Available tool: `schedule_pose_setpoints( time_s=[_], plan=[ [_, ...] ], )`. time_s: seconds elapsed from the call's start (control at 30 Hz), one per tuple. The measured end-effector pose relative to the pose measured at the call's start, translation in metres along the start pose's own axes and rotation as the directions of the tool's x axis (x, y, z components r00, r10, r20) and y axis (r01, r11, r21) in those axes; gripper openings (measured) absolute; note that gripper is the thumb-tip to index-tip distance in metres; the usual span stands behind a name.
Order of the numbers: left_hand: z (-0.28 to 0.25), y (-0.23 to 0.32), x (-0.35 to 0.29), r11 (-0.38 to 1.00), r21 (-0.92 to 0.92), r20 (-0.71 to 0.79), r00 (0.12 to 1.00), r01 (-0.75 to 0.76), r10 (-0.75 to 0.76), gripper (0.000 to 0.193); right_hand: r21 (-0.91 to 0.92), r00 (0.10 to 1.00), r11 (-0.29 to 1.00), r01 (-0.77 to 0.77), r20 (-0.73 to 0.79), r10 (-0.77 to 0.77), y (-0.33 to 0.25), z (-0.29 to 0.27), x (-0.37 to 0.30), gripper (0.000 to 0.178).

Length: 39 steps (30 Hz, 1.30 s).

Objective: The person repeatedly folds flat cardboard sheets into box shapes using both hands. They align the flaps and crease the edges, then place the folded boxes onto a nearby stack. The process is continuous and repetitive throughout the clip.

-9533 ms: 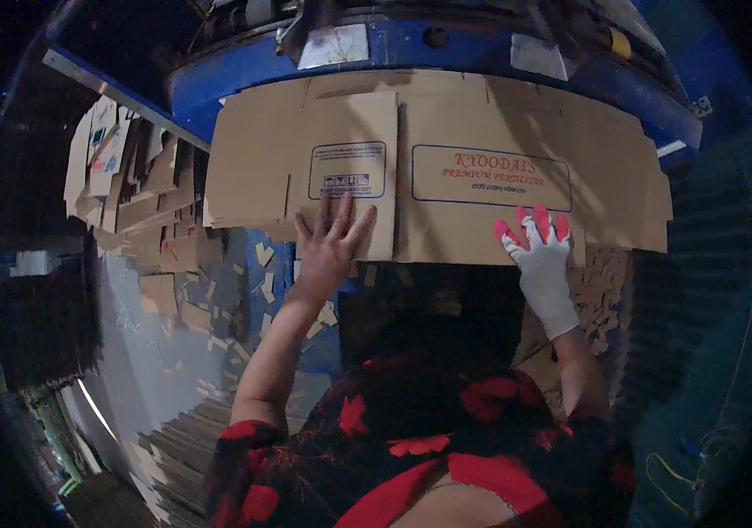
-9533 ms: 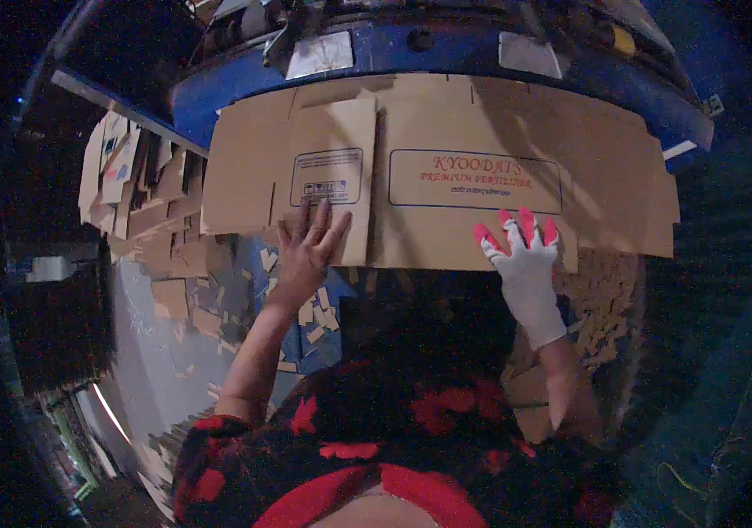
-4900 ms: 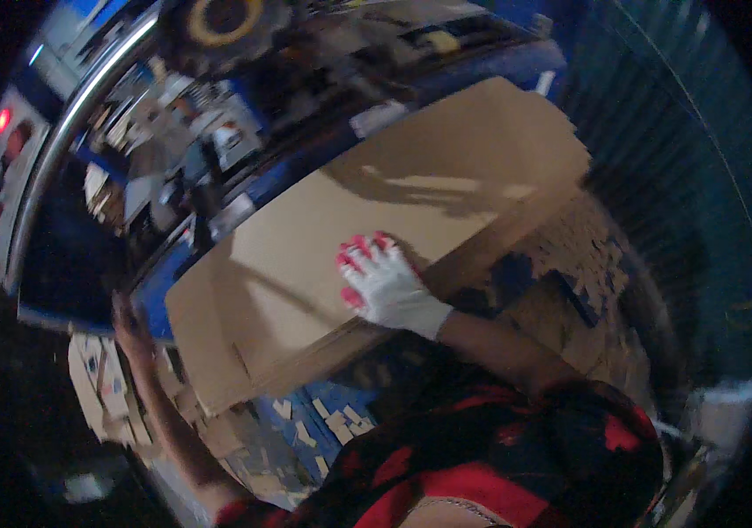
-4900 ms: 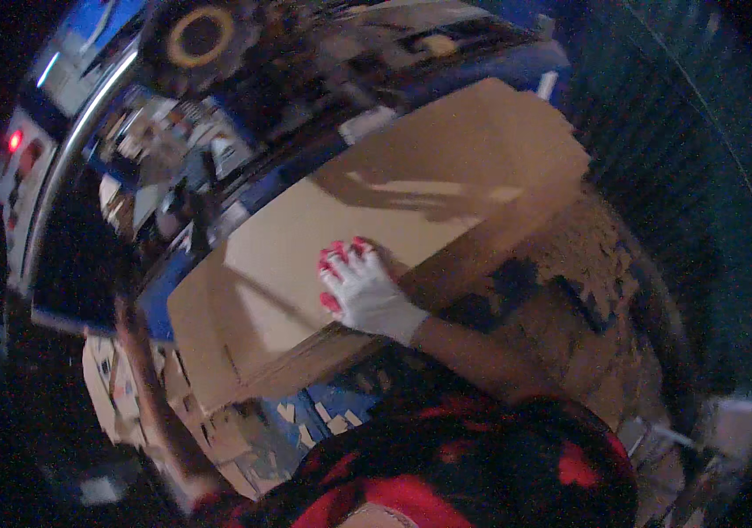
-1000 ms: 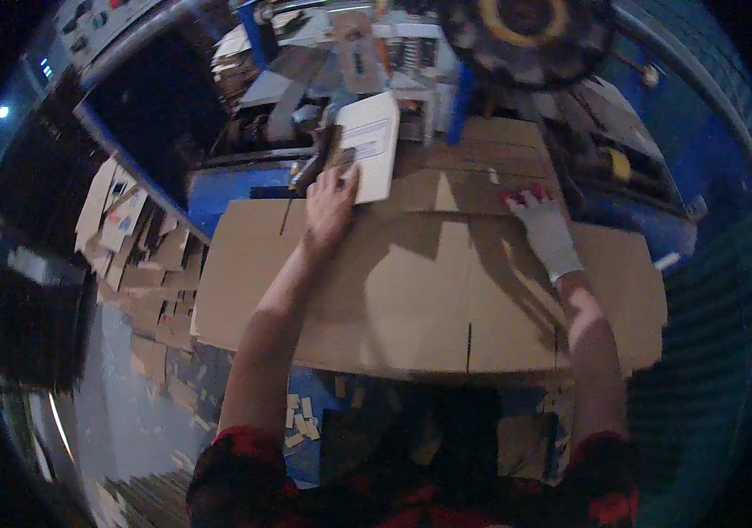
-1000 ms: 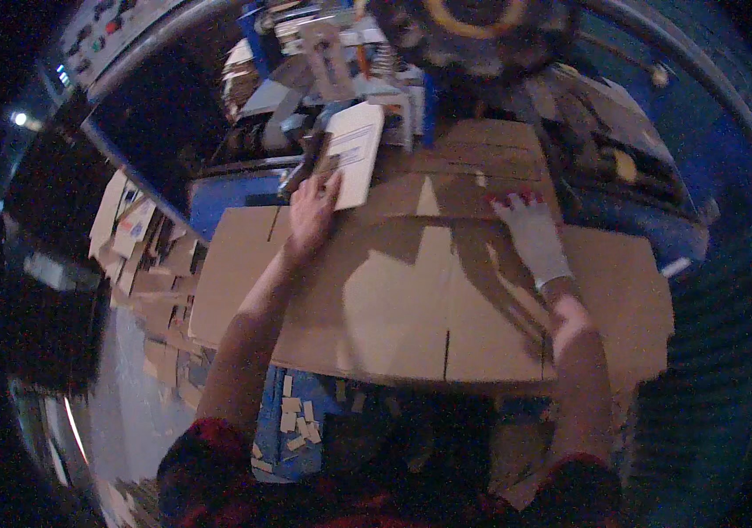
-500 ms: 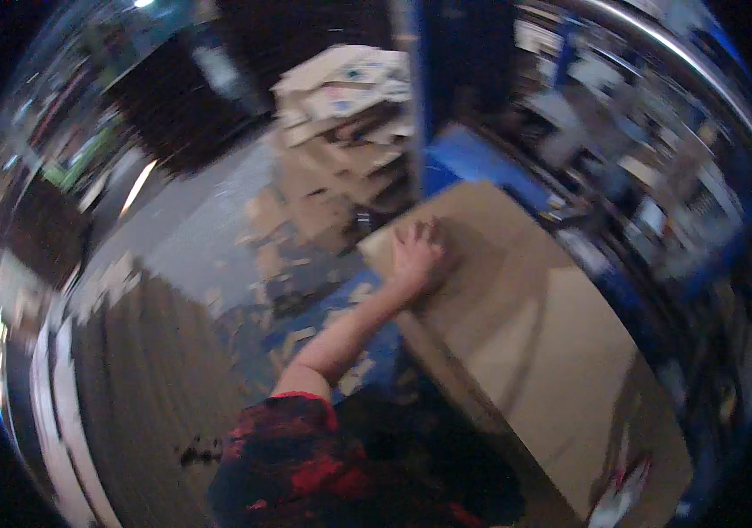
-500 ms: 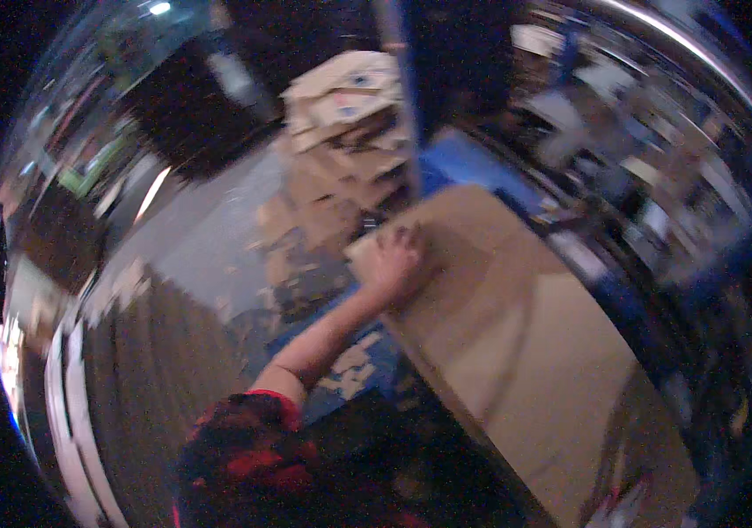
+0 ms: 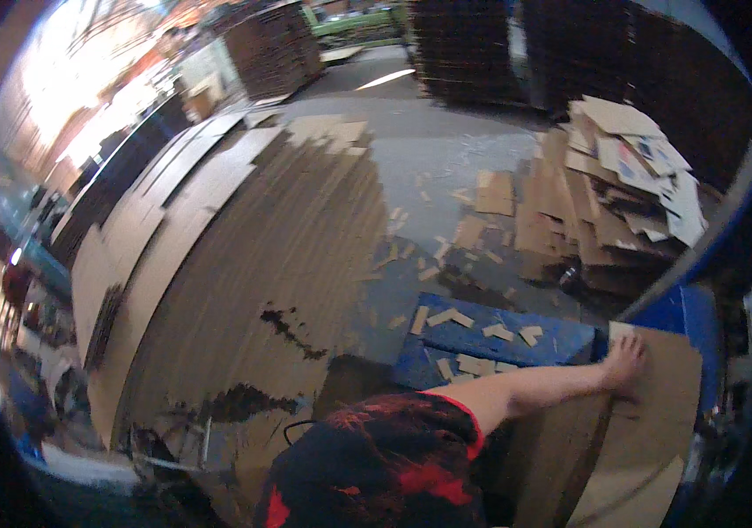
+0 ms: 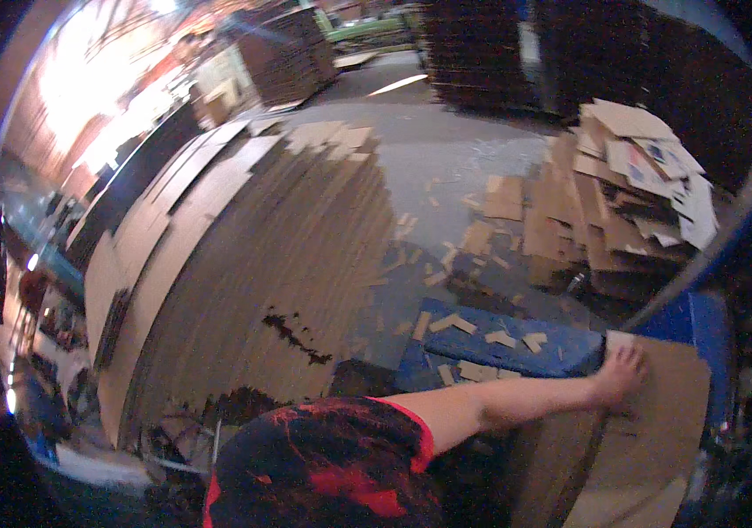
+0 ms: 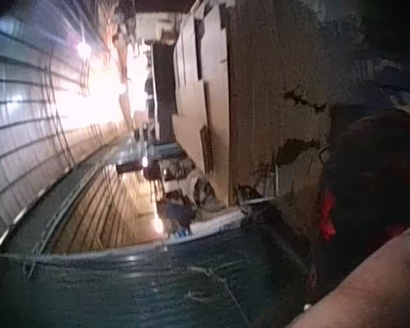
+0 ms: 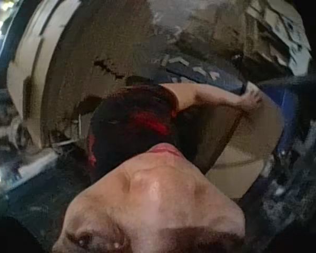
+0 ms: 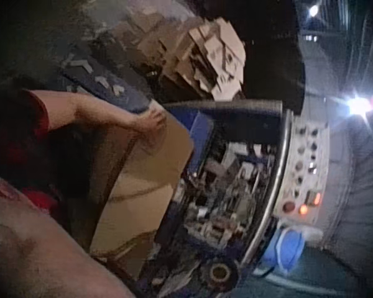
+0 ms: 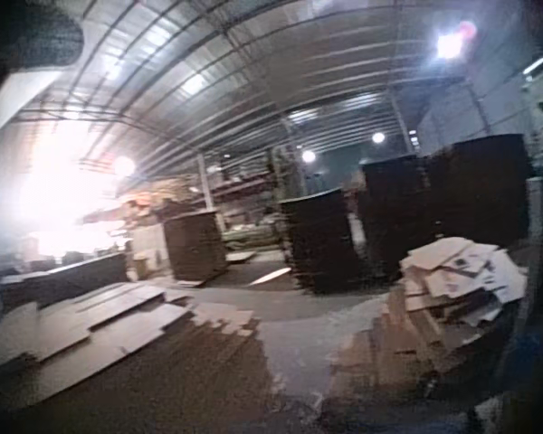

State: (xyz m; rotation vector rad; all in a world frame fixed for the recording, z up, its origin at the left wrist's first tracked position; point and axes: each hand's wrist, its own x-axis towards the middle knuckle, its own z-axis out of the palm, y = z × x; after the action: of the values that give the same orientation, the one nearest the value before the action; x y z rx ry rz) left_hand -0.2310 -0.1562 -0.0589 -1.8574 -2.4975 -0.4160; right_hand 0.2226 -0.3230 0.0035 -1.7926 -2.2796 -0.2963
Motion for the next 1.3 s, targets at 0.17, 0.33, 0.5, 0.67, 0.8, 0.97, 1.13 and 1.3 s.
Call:
schedule_pose_setpoints(
  time_s=[0.17,0.33,0.5,0.67,0.8,0.97,1.13,1.3],
  plan=[
    [0.032,0.002,0.020,0.994,0.021,-0.141,0.984,0.109,-0.105,0.058,0.172,0.940,0.925,0.339,-0.022,-0.340,-0.115,0.023,0.089,0.061],
    [-0.019,0.028,0.020,0.949,-0.264,-0.191,0.974,-0.172,0.123,0.044,0.264,0.885,0.851,0.453,-0.017,-0.466,-0.194,0.029,0.122,0.061],
    [0.008,-0.002,0.019,0.956,-0.223,-0.293,0.923,0.188,-0.250,0.044,0.300,0.825,0.787,0.539,0.001,-0.565,-0.234,0.032,0.136,0.060],
    [-0.008,-0.041,0.004,0.872,-0.398,0.138,0.958,0.285,-0.250,0.041,0.310,0.844,0.806,0.504,0.023,-0.537,-0.232,0.026,0.129,0.059],
    [-0.016,-0.040,-0.007,0.917,-0.296,0.073,0.964,0.266,-0.256,0.041,0.323,0.852,0.814,0.483,0.039,-0.522,-0.226,0.024,0.128,0.059],
    [-0.052,-0.032,-0.009,0.925,-0.298,-0.133,0.949,0.236,-0.285,0.068,0.327,0.883,0.844,0.425,0.054,-0.466,-0.216,0.019,0.120,0.058],
    [-0.061,-0.005,-0.001,0.378,-0.924,-0.014,0.981,0.061,-0.193,0.066,0.313,0.915,0.880,0.359,0.070,-0.398,-0.199,0.018,0.116,0.058],
    [-0.003,0.015,-0.022,-0.077,-0.997,0.030,0.995,0.023,-0.099,0.060,0.291,0.942,0.910,0.296,0.065,-0.328,-0.170,0.008,0.093,0.057]
  ],
)
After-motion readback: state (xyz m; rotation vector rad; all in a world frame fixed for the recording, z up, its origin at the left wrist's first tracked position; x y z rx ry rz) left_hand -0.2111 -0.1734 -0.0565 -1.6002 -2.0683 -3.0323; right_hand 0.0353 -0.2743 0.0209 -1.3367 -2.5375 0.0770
